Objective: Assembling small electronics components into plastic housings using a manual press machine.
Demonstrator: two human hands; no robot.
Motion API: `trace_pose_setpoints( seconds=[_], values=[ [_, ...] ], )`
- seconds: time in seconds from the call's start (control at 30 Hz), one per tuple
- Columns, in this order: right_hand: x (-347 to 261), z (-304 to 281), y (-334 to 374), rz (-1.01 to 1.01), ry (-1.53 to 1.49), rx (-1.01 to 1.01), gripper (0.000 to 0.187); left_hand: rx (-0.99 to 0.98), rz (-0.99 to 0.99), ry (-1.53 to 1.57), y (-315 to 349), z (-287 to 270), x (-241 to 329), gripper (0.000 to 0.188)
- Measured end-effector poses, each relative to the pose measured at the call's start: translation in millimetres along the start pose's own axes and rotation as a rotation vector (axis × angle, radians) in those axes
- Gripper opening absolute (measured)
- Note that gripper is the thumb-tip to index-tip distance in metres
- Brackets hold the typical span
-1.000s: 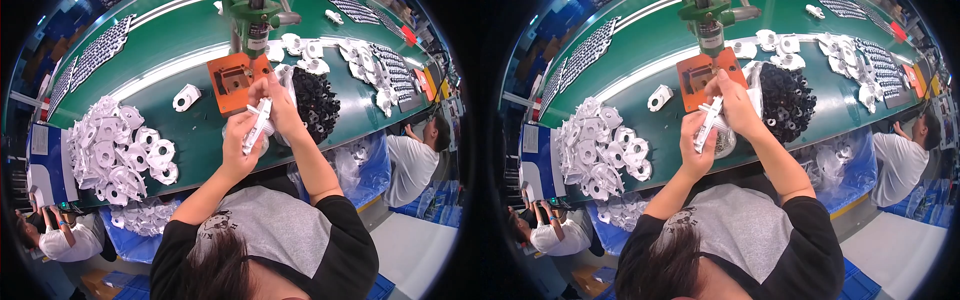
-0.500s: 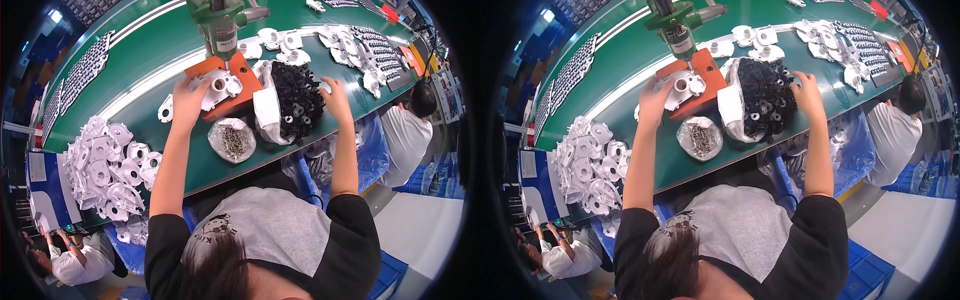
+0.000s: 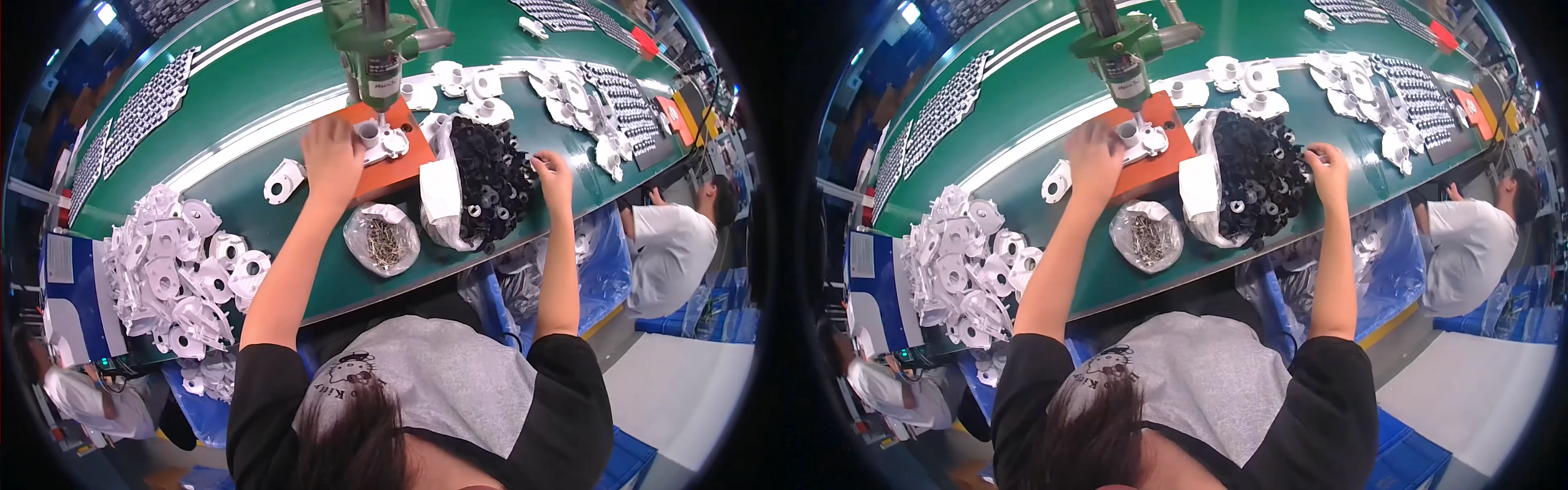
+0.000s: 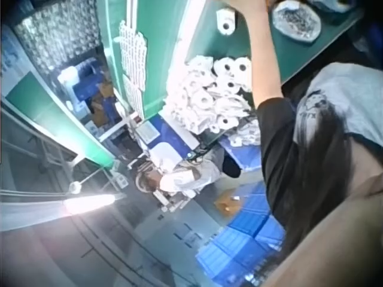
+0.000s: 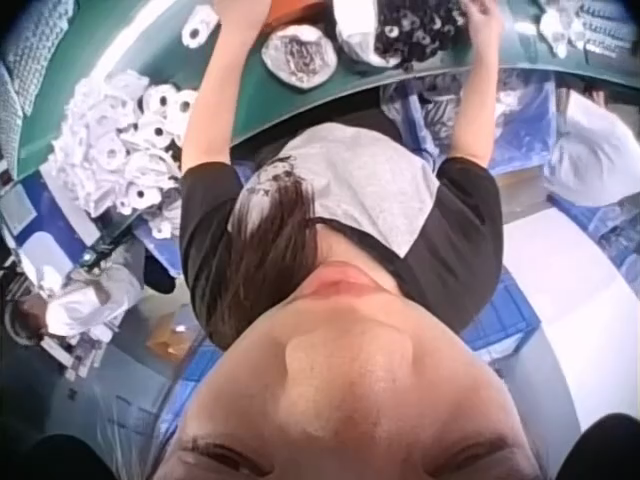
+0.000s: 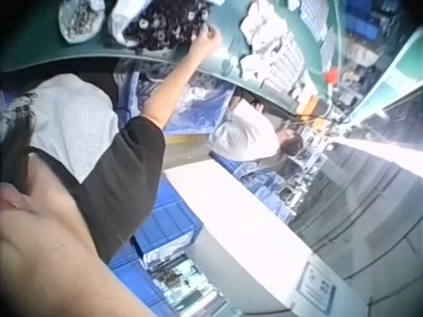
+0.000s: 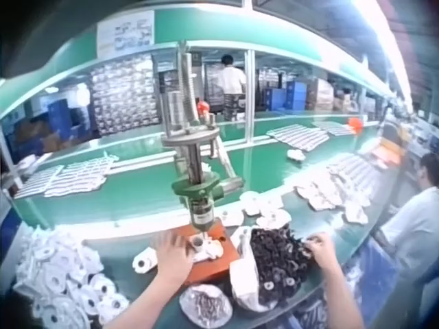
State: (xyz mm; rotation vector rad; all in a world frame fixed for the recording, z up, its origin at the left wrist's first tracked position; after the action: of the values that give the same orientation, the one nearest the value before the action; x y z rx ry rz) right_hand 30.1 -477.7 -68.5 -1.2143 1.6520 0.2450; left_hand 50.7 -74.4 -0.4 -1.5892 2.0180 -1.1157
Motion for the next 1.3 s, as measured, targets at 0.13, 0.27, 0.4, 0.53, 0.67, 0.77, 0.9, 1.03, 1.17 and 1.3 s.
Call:
trace_pose_setpoints(
  seconds=[0.13,0.27,0.4,0.53,0.67,0.77,0.9,1.03,1.17,1.3],
  values=[
    [-25.1,-1.8,-5.6,0.024,-0.17,0.073,0.015,0.008,0.129,0.318,17.2,-26.8,22.8,0.023],
    [-97.5,29.8,-5.5,-0.002,-0.389,-0.094,0.019,-0.16,0.11,0.297,17.6,-11.8,4.2,0.016],
    [-155.0,76.7,3.8,-0.186,-0.309,-0.287,0.018,-0.25,0.163,0.341,19.3,-10.0,5.1,0.021],
    [-203.9,133.6,30.4,-0.478,-0.264,-0.442,0.02,-0.239,0.179,0.329,25.9,-16.2,7.1,0.039],
    [-211.4,171.6,50.9,-0.657,-0.198,-0.501,0.013,-0.252,0.144,0.364,27.7,-16.9,7.1,0.057],
    [-230.1,166.9,65.9,-0.968,-0.097,-0.532,0.015,-0.23,0.09,0.365,31.1,-17.0,3.3,0.06],
    [-218.5,166.0,78.3,-0.978,0.001,-0.556,0.03,-0.225,0.029,0.379,29.5,-15.2,-0.7,0.057],
    [-222.9,162.1,86.5,-1.132,0.071,-0.481,0.03,-0.242,0.038,0.343,31.8,-11.7,-1.6,0.059],
    [-238.1,169.9,73.3,-0.888,0.227,-0.746,0.028,-0.278,0.005,0.344,29.8,-9.3,-2.1,0.054],
    [-265.5,135.0,104.6,-1.199,0.222,-0.362,0.014,-0.259,-0.029,0.352,34.9,-8.0,-9.4,0.051]
  ],
)
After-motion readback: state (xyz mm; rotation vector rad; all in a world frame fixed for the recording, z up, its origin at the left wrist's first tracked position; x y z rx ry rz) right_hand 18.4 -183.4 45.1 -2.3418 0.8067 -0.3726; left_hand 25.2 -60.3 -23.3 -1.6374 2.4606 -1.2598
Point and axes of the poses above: each hand's wrist, its own y-axis away from the middle knuckle, its own z-axis out of the palm, x = y × z, the point moved 7 cm from there along -y, towards the middle knuckle, and after that the axes turned 12 degrees about x, right-handed, at the moved point
